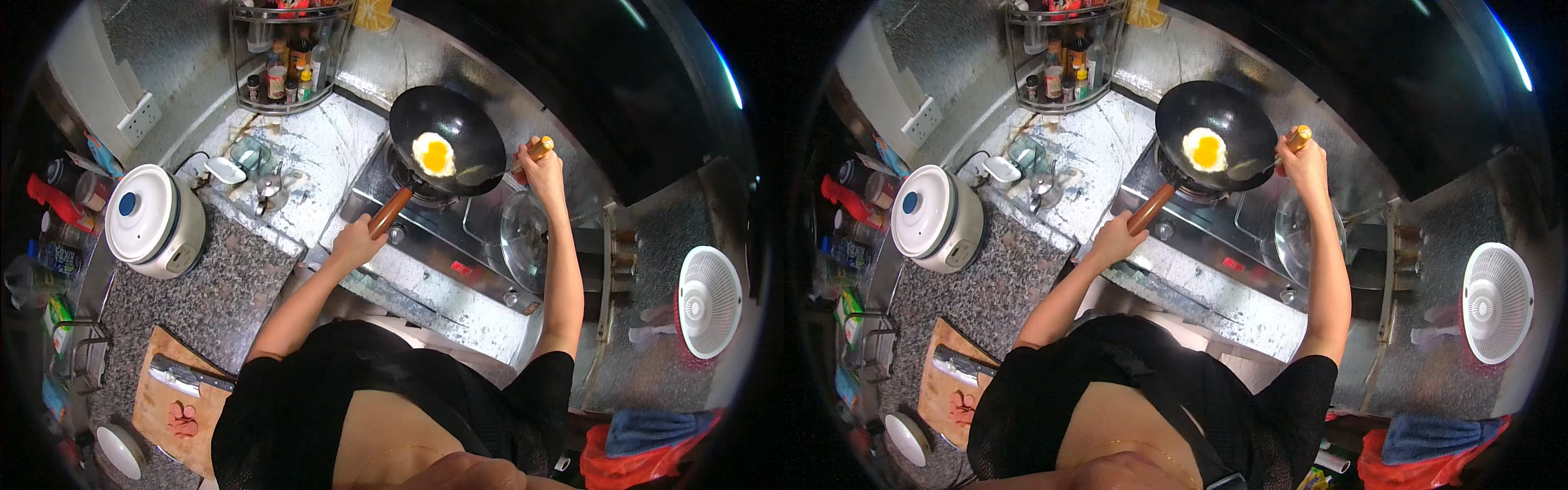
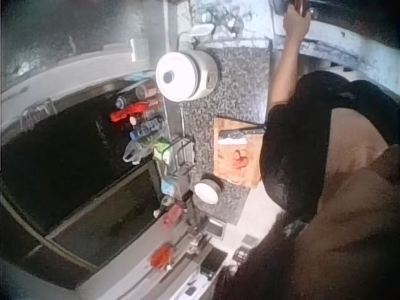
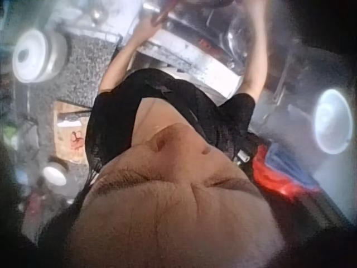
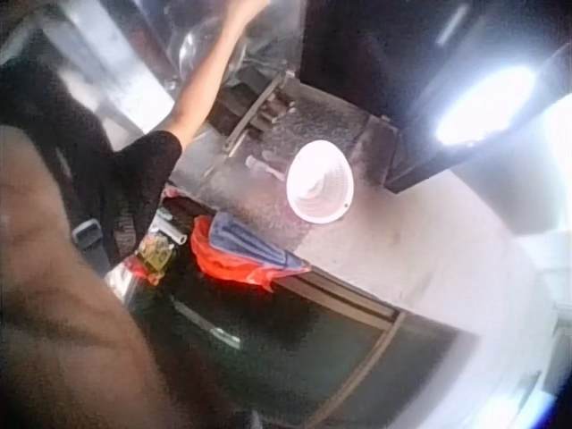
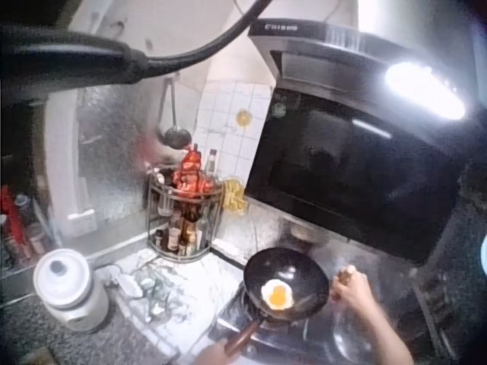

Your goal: The person wipes a wok with a tissue, pours oil from a small pot, cracks two eggs into the pan, and turns the eggs over with a spatula.

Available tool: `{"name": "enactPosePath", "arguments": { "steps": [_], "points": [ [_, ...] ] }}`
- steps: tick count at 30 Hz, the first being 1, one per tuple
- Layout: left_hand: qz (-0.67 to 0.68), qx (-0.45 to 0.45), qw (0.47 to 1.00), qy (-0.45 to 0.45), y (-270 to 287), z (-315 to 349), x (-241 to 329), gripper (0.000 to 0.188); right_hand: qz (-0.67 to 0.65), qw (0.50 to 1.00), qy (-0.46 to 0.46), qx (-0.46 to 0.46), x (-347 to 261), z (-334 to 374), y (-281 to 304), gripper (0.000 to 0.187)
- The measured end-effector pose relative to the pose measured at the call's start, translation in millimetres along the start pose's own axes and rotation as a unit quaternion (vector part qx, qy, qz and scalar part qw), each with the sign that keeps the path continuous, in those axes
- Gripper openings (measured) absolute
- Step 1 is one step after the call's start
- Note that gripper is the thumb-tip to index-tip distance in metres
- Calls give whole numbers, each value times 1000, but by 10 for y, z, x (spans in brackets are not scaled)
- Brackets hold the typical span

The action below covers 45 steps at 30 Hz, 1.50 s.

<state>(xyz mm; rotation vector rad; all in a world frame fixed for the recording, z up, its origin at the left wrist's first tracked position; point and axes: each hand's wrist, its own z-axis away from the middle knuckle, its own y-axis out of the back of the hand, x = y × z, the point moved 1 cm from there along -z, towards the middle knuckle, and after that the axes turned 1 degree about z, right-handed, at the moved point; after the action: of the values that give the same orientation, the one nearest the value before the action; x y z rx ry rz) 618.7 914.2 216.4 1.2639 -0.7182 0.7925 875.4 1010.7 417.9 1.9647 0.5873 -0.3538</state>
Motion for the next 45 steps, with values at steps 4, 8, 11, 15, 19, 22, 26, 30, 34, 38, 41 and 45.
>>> {"name": "enactPosePath", "arguments": {
  "steps": [4,8,11,15,19,22,26,30,34,38,41,45],
  "points": [
    [6,4,1000,0,15,18,26,36,-24,999,-13,-22,-73,-49,19,21],
    [12,13,1000,-11,13,30,10,35,4,999,-24,-30,-211,10,-53,21],
    [2,15,1000,-1,18,27,31,33,-24,997,-52,-61,-202,-35,-25,21],
    [8,17,1000,-1,20,29,20,33,-24,999,-22,-33,-224,-67,-22,20],
    [5,14,1000,-8,12,36,16,33,-52,996,-59,-47,-219,-69,-77,21],
    [2,14,1000,-9,7,15,-4,33,-62,996,-54,-38,-235,-89,-41,21],
    [-2,10,1000,-6,13,6,4,33,-54,993,-73,-74,-127,-152,-71,17],
    [15,10,1000,-13,13,11,-3,34,-50,994,-76,-57,-40,-119,-136,18],
    [14,23,1000,-13,-1,-3,-43,35,-33,995,-55,-69,-131,-93,-87,18],
    [12,23,1000,-13,1,-1,-31,35,-38,996,-25,-70,-88,-74,-104,17],
    [17,13,1000,-15,7,4,-11,34,-65,995,-24,-71,-66,-15,-80,17],
    [11,21,999,-23,6,10,-27,33,-61,995,-28,-69,-204,84,-8,16]
  ]
}}
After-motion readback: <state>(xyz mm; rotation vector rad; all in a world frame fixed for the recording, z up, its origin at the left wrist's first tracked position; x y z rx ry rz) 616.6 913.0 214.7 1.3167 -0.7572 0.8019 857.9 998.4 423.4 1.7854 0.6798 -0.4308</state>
